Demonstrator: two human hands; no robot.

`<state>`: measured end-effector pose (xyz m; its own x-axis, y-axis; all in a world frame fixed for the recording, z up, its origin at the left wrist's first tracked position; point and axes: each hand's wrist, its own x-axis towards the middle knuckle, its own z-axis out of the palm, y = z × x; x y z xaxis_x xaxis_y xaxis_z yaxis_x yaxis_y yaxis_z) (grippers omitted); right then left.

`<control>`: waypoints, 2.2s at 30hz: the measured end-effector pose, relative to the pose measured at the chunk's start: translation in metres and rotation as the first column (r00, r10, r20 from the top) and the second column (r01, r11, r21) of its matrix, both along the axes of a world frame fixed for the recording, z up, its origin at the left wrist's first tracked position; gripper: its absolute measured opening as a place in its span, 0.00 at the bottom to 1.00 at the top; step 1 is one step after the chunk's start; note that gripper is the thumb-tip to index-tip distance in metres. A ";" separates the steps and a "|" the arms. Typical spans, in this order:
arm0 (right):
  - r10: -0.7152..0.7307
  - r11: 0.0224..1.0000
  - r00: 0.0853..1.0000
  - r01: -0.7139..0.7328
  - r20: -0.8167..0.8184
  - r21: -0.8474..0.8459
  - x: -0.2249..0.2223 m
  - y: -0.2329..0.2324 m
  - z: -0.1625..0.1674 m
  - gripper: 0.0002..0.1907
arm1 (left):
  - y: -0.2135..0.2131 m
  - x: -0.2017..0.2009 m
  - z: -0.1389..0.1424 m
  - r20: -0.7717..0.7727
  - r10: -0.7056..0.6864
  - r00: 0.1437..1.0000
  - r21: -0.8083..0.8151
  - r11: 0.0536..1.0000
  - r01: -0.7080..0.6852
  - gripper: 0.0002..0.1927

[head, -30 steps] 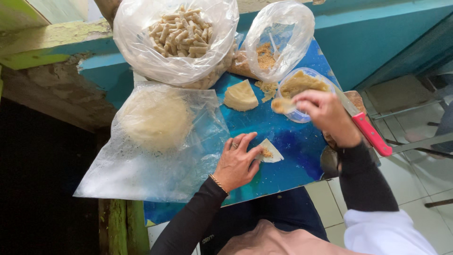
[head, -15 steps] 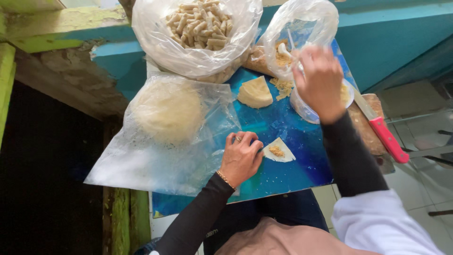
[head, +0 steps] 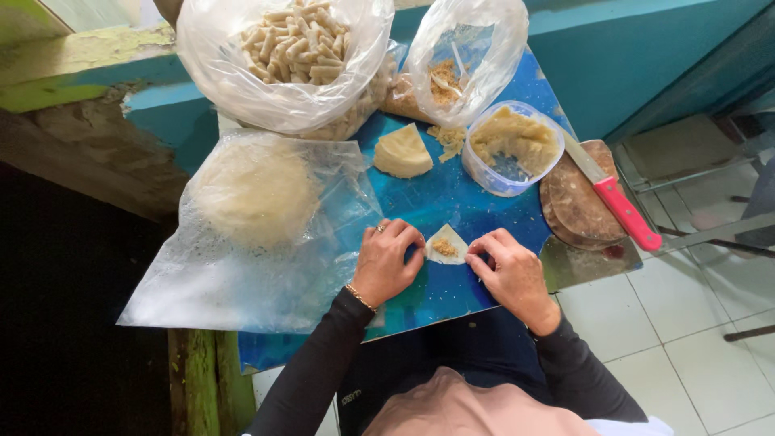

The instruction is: The person folds filled pastries at a small table. They take a triangular wrapper, spoon filling from a plastic container onto it, then fold and pinch the wrapper closed by hand, setting the finished piece aside and repeating with new wrappers.

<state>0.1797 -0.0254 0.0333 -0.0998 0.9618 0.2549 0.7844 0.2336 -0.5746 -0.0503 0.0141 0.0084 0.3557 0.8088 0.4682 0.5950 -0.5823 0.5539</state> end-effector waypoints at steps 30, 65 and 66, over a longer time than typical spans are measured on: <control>0.011 0.990 0.995 0.003 -0.099 0.144 -0.022 -0.011 -0.008 0.13 | -0.006 0.010 -0.004 0.143 -0.177 0.974 -0.019 0.983 0.182 0.15; 0.253 0.927 0.964 -0.265 0.080 0.264 -0.008 0.015 -0.005 0.08 | 0.024 0.018 -0.016 0.128 -0.253 0.959 -0.157 0.950 0.272 0.04; 0.246 0.927 0.965 -0.262 0.090 0.269 -0.009 0.014 -0.004 0.07 | 0.027 0.018 -0.015 0.123 -0.257 0.959 -0.166 0.947 0.275 0.03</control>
